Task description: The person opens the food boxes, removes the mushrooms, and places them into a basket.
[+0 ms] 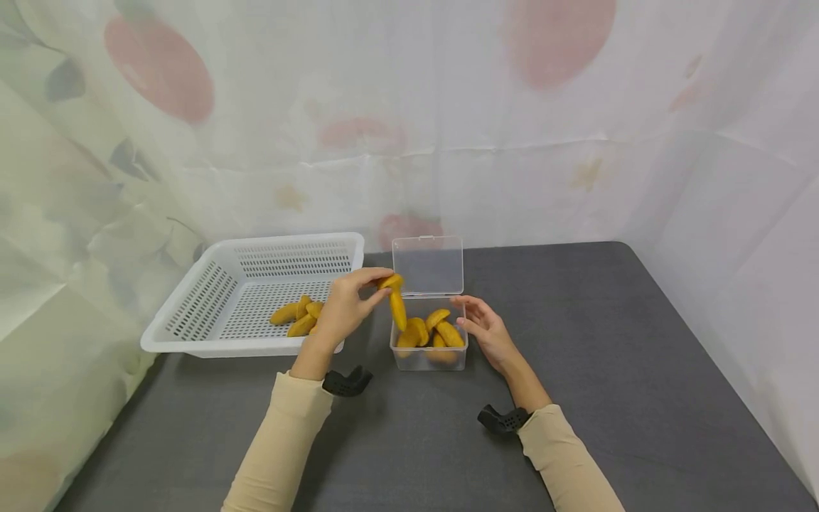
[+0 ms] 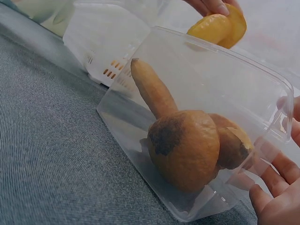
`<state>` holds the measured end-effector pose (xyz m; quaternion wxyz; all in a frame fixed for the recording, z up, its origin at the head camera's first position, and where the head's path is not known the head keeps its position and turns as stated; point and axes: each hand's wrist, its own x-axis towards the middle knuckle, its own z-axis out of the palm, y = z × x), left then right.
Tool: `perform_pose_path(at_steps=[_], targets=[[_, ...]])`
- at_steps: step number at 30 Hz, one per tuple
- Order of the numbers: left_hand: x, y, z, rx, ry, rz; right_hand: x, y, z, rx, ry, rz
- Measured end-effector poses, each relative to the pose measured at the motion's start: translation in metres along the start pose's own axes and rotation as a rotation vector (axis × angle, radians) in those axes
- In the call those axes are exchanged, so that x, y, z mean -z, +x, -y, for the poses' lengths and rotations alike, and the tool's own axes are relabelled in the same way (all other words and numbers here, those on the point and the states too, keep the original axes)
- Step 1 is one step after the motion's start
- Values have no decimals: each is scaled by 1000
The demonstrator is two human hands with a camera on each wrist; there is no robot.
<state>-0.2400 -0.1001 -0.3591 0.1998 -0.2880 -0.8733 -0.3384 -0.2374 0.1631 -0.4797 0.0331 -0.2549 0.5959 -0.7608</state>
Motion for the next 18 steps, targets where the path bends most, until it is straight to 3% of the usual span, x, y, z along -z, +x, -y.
perform_pose_path(at_steps=[11, 18], targets=[[30, 7, 14, 0, -5, -100, 0, 0, 0, -23, -16, -14], [47, 9, 25, 36, -5, -156, 0, 1, 0, -20, -22, -11]])
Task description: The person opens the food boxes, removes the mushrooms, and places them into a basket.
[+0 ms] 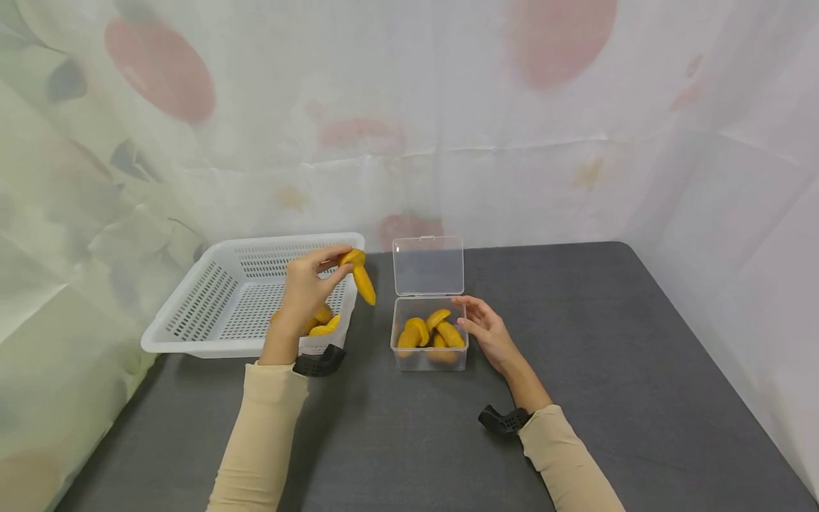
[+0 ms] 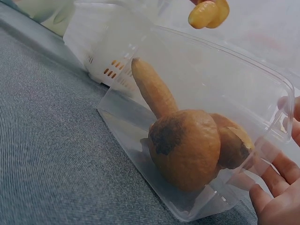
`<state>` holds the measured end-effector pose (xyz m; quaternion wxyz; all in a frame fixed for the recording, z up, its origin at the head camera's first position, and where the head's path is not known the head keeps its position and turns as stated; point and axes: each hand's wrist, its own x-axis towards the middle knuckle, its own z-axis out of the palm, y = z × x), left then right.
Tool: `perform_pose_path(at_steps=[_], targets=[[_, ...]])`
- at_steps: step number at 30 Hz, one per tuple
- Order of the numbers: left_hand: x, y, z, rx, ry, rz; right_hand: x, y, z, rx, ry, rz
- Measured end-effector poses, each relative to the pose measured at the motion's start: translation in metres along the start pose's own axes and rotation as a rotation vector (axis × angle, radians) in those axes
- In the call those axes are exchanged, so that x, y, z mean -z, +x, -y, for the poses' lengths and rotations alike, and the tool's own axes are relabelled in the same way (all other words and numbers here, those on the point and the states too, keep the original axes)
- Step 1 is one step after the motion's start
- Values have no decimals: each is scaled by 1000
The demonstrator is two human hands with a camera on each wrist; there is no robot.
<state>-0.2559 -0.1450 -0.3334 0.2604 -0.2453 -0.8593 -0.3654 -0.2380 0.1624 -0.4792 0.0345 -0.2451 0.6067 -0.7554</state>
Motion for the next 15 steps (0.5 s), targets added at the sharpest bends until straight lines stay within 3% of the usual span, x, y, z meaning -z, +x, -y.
perform_pose_path(at_steps=[10, 15], targets=[[22, 6, 10, 129, -40, -14, -1, 0, 2, -6, 5, 4], [30, 10, 15, 158, -25, -5, 0, 0, 1, 4, 11, 12]])
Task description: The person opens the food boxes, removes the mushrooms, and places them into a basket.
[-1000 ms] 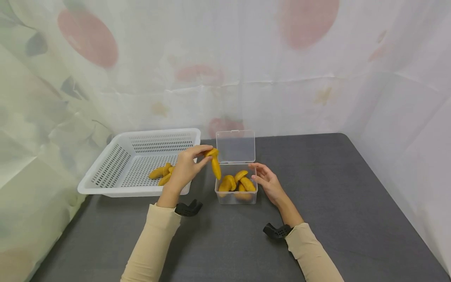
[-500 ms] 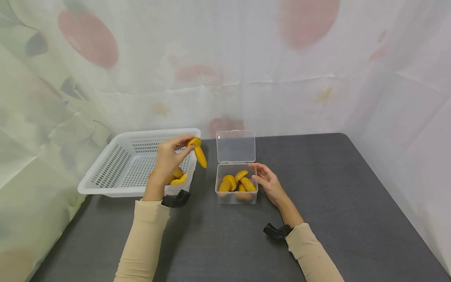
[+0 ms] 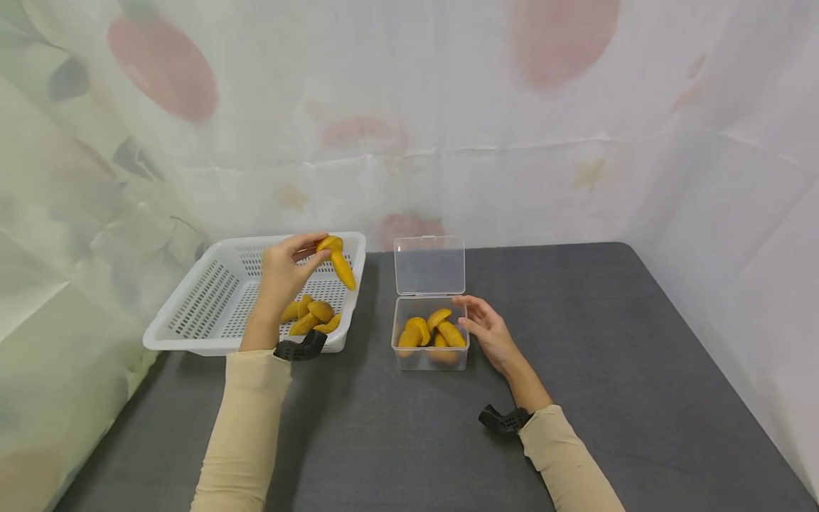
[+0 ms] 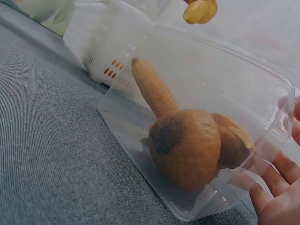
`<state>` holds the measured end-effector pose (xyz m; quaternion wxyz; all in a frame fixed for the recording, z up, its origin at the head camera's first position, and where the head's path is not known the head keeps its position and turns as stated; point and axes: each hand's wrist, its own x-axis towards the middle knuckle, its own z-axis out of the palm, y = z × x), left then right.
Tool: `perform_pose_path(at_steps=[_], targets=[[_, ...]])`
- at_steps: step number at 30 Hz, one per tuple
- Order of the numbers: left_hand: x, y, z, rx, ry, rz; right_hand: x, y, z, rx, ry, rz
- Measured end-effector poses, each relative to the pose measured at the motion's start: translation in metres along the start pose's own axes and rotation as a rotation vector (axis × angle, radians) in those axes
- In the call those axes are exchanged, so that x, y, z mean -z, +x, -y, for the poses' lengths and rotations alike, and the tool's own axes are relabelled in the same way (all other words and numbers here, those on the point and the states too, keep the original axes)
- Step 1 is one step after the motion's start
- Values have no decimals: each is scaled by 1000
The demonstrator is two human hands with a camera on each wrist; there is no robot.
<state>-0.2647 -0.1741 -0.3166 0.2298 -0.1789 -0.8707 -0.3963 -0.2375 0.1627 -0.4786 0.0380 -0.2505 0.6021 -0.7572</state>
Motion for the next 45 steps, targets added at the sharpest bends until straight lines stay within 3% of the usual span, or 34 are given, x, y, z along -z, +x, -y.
perform_pose_path(at_steps=[9, 16, 24, 35, 45], targets=[[7, 17, 25, 89, 32, 77, 1, 1, -2, -3, -4, -2], [6, 25, 46, 182, 125, 158, -1, 2, -3, -2, -8, -5], [7, 29, 55, 254, 158, 214, -4, 3, -5, -10, -11, 3], [7, 22, 40, 204, 139, 229, -4, 5, -4, -6, -7, 0], [-2, 13, 14, 65, 148, 231, -4, 5, -3, 5, 5, 0]])
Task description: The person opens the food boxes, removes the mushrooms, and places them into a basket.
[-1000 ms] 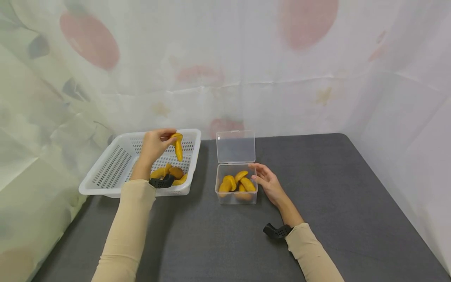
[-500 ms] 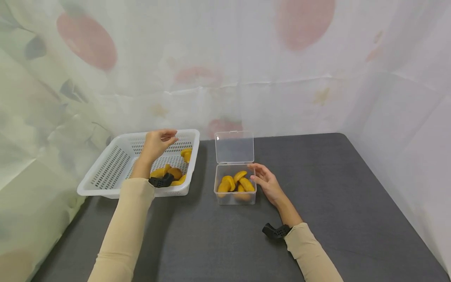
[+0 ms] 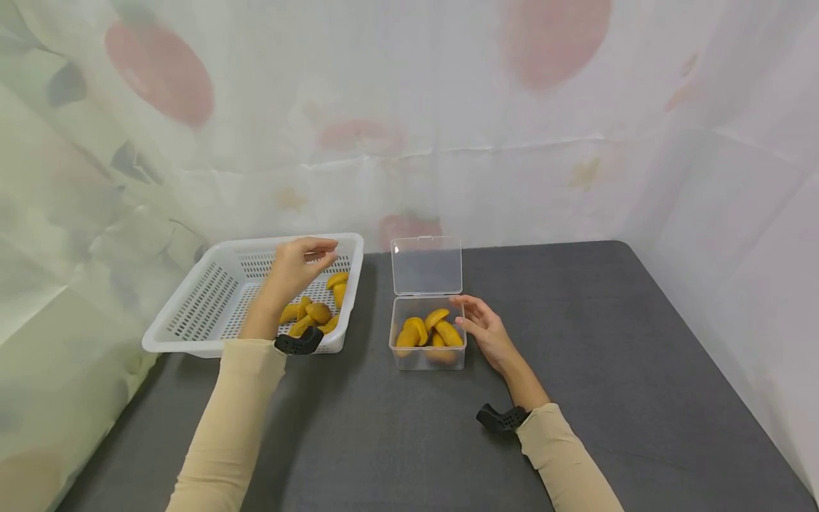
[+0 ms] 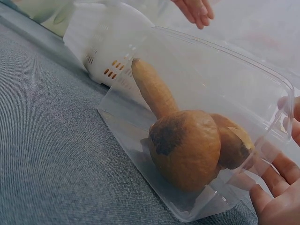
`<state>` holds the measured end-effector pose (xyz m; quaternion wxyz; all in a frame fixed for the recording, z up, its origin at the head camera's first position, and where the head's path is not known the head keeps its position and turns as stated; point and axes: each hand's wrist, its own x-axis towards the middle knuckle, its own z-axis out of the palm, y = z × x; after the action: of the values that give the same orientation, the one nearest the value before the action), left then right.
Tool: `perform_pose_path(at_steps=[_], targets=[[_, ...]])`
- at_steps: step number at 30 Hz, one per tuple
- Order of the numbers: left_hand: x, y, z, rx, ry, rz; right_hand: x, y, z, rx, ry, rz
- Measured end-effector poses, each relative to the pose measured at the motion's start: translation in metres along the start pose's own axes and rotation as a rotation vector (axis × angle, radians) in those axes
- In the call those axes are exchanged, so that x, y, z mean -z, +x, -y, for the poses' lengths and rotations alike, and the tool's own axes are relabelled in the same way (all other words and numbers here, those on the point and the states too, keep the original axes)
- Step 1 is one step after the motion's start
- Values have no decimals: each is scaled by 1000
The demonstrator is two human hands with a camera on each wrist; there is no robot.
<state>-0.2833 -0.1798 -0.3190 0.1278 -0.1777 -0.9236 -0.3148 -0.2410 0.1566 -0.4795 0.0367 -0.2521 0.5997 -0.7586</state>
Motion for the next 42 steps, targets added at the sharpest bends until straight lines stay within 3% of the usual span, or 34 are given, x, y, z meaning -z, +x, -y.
perform_pose_path(at_steps=[10, 18, 28, 35, 42], targets=[[-19, -12, -26, -128, -1, 6, -1, -1, 2, -11, -5, -8], [-45, -21, -42, -214, 10, 9, -1, -1, 2, -18, -16, -10], [-79, -30, -55, -192, -96, 108, -1, 0, 2, -28, -16, -16], [-102, -35, -60, -217, -116, 122, -1, 0, 1, -45, -50, -32], [-123, -38, -65, -150, -154, 179, 0, -1, 1, -16, -24, -14]])
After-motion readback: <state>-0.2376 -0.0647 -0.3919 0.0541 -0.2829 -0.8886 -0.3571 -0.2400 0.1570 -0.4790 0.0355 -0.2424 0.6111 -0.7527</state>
